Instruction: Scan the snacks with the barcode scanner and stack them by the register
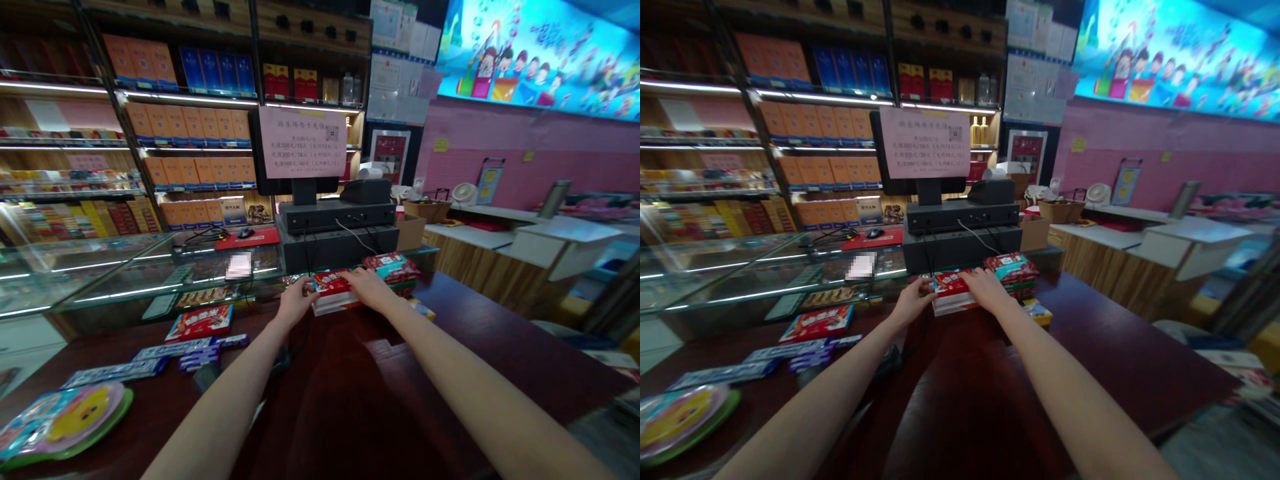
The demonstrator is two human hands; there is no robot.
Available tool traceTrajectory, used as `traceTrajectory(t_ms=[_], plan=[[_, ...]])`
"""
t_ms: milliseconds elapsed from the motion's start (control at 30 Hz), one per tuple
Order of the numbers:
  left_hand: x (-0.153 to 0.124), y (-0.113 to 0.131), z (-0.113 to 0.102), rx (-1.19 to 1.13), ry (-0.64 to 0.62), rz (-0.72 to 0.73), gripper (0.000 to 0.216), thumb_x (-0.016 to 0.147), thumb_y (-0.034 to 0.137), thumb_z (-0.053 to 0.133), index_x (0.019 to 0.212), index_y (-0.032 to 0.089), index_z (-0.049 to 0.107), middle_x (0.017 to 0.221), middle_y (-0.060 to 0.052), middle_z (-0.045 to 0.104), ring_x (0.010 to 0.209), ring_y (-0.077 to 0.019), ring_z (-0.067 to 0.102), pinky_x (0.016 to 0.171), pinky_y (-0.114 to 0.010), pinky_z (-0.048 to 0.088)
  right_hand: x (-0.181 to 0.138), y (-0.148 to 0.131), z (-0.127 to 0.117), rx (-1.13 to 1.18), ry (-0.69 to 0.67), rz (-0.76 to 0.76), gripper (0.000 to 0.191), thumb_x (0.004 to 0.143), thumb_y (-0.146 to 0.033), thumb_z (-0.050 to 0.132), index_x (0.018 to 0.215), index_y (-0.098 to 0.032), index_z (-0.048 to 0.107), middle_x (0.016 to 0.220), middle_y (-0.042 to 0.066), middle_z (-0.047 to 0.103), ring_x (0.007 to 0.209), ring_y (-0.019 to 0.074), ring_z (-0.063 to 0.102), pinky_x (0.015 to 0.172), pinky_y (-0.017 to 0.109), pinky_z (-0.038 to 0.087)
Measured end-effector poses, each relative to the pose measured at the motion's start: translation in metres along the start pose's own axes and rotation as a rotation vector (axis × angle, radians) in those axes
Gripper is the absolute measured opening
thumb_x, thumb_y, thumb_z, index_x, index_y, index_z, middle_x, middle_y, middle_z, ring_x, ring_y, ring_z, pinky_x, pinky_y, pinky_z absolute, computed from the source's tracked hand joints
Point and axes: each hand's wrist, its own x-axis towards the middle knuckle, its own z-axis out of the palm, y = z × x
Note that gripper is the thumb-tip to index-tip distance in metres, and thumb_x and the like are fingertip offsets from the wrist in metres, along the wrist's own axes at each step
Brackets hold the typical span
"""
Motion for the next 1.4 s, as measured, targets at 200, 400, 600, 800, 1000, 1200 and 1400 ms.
traceTrajectory(t_ms=[200, 400, 600, 800, 1000, 1200, 1400], plan=[[-0.004, 0.003, -0.007, 0.025, -0.01, -0.003, 0.043, 0.077, 0.023, 0.074, 0.118, 0.025, 0.063, 0.099, 0.002, 0.077, 0.092, -0.0175, 0.071, 0.085, -0.029, 0.052, -0.002, -0.002, -0.005, 0.026, 0.0, -0.012, 0.048, 0.096, -0.013, 0.046, 0.143, -0.019, 0.05, 0.123, 0.014, 0.069, 0.118, 0.0279, 0.055, 0.091, 0.036, 0.04], [-0.009, 0.001, -0.024, 0.109, -0.002, 0.001, 0.041, 0.081, 0.027, 0.071, 0.12, 0.025, 0.064, 0.102, -0.001, 0.076, 0.101, -0.0198, 0.07, 0.087, -0.031, 0.051, -0.002, -0.015, -0.013, 0.049, 0.01, -0.016, 0.047, 0.096, -0.013, 0.045, 0.143, -0.02, 0.051, 0.127, 0.014, 0.068, 0.117, 0.0276, 0.056, 0.092, 0.037, 0.04], [-0.023, -0.005, -0.052, 0.246, -0.009, 0.018, 0.042, 0.08, 0.025, 0.07, 0.121, 0.026, 0.066, 0.109, -0.003, 0.075, 0.108, -0.0248, 0.066, 0.094, -0.036, 0.049, 0.0, -0.038, -0.017, 0.064, 0.039, -0.087, 0.043, 0.097, -0.014, 0.045, 0.138, -0.02, 0.055, 0.129, 0.013, 0.067, 0.119, 0.0267, 0.055, 0.093, 0.037, 0.039], [-0.036, -0.02, -0.088, 0.343, -0.022, 0.028, 0.041, 0.082, 0.027, 0.068, 0.123, 0.027, 0.065, 0.113, -0.003, 0.074, 0.11, -0.0243, 0.064, 0.097, -0.036, 0.048, 0.005, -0.067, -0.017, 0.096, 0.052, -0.157, 0.044, 0.096, -0.013, 0.048, 0.139, -0.021, 0.054, 0.129, 0.012, 0.067, 0.121, 0.0263, 0.054, 0.098, 0.038, 0.039], [-0.047, -0.044, -0.12, 0.411, -0.023, -0.008, 0.041, 0.082, 0.028, 0.067, 0.123, 0.025, 0.065, 0.116, -0.004, 0.074, 0.11, -0.0249, 0.065, 0.098, -0.036, 0.048, 0.015, -0.098, -0.016, 0.118, 0.064, -0.228, 0.042, 0.097, -0.011, 0.046, 0.136, -0.02, 0.057, 0.126, 0.012, 0.068, 0.121, 0.026, 0.054, 0.1, 0.039, 0.038], [-0.063, -0.064, -0.152, 0.478, -0.023, -0.064, 0.039, 0.083, 0.029, 0.066, 0.122, 0.028, 0.066, 0.124, -0.003, 0.071, 0.12, -0.0259, 0.061, 0.104, -0.037, 0.045, 0.028, -0.132, -0.015, 0.156, 0.048, -0.271, 0.042, 0.097, -0.013, 0.047, 0.137, -0.02, 0.056, 0.128, 0.013, 0.066, 0.123, 0.0262, 0.053, 0.101, 0.041, 0.039], [-0.079, -0.08, -0.182, 0.55, -0.024, -0.146, 0.041, 0.083, 0.029, 0.066, 0.124, 0.028, 0.065, 0.127, -0.004, 0.07, 0.122, -0.0273, 0.06, 0.103, -0.039, 0.044, 0.041, -0.16, -0.01, 0.182, 0.038, -0.326, 0.046, 0.096, -0.014, 0.047, 0.141, -0.021, 0.054, 0.129, 0.011, 0.067, 0.123, 0.0259, 0.054, 0.101, 0.04, 0.04]])
